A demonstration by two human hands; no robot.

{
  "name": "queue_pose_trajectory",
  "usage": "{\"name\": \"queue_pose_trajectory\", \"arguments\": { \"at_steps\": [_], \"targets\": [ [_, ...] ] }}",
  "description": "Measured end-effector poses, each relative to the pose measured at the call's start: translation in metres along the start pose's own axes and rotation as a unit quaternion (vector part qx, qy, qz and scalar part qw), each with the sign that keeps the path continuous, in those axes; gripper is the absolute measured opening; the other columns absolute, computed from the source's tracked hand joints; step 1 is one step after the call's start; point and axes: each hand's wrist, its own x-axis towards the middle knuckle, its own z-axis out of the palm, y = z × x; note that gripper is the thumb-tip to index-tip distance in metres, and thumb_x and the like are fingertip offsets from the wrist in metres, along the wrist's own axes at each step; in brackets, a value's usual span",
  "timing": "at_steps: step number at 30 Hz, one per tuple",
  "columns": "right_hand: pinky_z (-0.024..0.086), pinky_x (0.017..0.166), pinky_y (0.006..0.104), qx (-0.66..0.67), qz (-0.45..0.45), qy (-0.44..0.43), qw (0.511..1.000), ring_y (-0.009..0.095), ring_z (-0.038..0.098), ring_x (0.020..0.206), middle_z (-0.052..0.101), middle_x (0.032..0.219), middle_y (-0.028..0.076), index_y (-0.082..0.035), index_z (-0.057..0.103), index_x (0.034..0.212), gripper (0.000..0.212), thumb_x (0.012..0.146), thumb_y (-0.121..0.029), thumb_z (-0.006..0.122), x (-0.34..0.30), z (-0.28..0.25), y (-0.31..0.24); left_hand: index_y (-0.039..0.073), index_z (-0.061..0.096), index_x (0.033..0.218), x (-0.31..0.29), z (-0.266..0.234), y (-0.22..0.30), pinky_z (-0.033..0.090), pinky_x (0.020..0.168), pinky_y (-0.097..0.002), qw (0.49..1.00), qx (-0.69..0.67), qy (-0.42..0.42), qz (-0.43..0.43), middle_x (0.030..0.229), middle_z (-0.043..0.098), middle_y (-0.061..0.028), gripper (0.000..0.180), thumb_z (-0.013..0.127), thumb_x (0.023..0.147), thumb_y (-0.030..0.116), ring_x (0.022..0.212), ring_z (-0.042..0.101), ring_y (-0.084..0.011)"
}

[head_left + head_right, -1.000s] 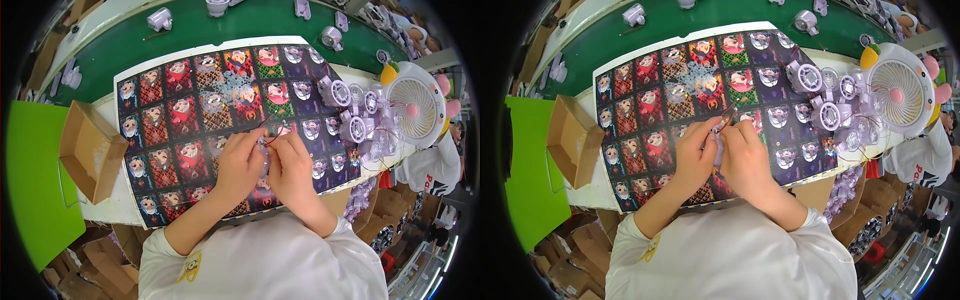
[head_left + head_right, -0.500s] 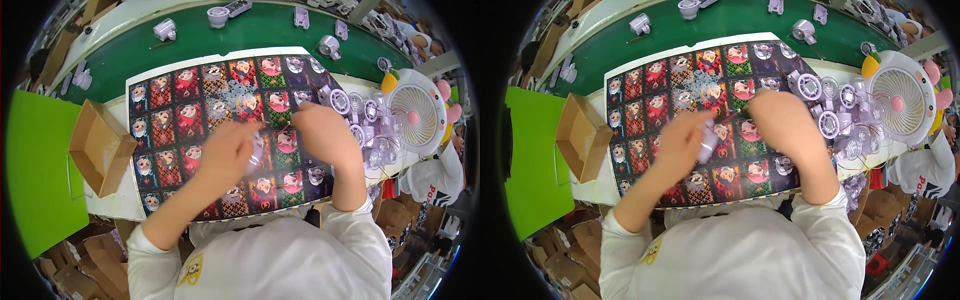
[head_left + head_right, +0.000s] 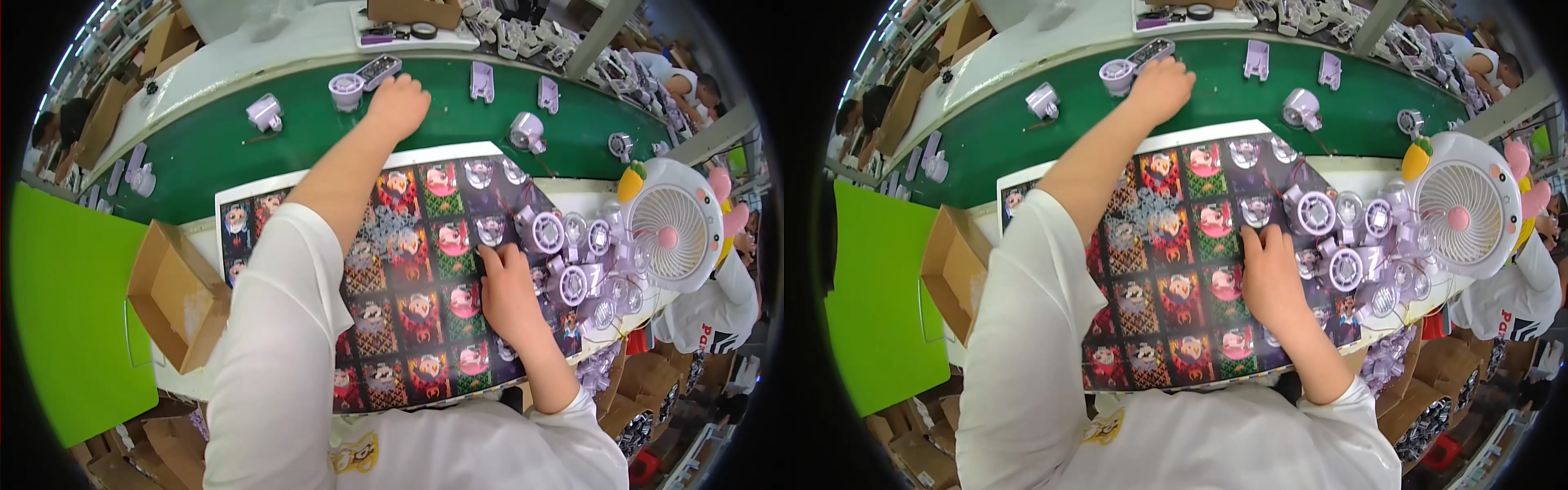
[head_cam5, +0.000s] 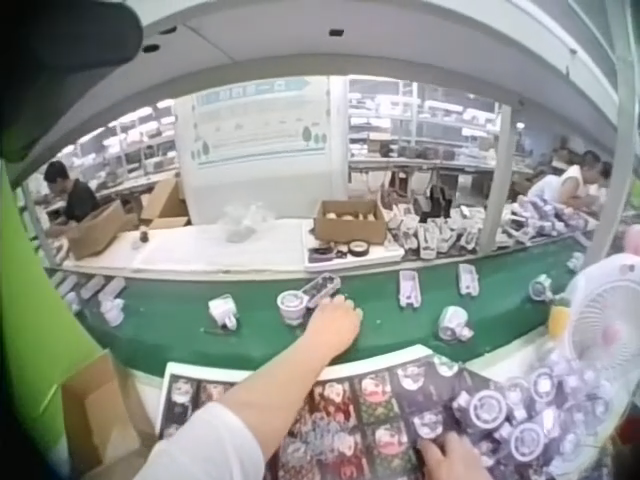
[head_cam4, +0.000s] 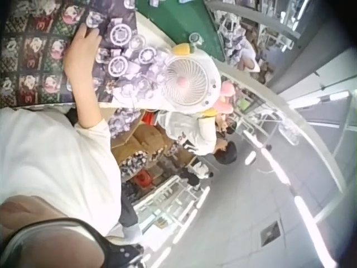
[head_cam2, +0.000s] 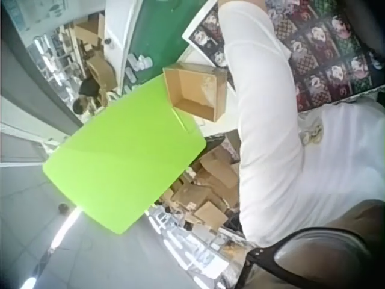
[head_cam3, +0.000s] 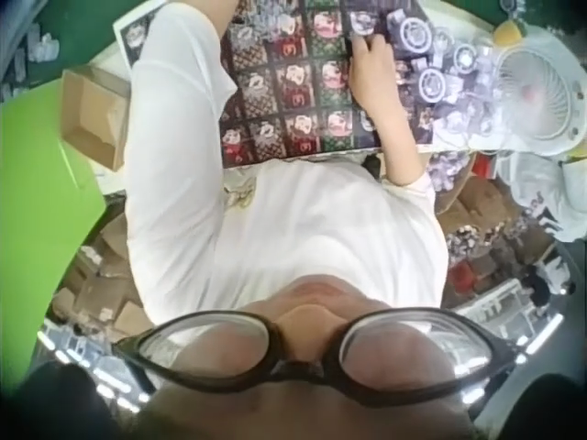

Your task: The person assembles mini fans by applying decorative stickers to the plastic housing of the motor unit using a pick tool.

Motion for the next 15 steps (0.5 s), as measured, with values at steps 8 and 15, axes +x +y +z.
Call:
{"name": "queue_pose_trajectory", "arguments": {
  "at_steps": [8, 15],
  "targets": [
    [0.046, 0.08, 0.0447, 0.02, -0.017, -0.023, 0.999, 0.036, 0.052, 0.092, 0.052, 0.099, 0.018, 0.002, 0.056, 0.119, 0.043, 0.076, 0.004, 0.063, 0.012, -0.013, 0.003, 0.007, 0.065, 0.103, -0.058, -0.047, -0.058, 0.053, 0.077, -0.0424, 0.959, 0.061, 0.232, -0.152, 0.101, 0.064, -0.0132, 0.027, 0.059, 0.077, 0.01, 0.094, 0.062, -0.0308],
    [0.049, 0.077, 0.0442, 0.128, -0.154, -0.015, 0.98, 0.036, 0.057, 0.089, 0.055, 0.091, 0.016, 0.002, 0.06, 0.105, 0.028, 0.077, 0.004, 0.06, 0.058, 0.005, -0.031, 0.005, 0.066, 0.116, -0.152, -0.033, -0.178, 0.053, 0.082, -0.0397, 0.974, -0.102, -0.134, -0.149, 0.099, 0.069, -0.0193, 0.035, 0.056, 0.083, 0.0, 0.093, 0.067, -0.0335]
  ]
}}
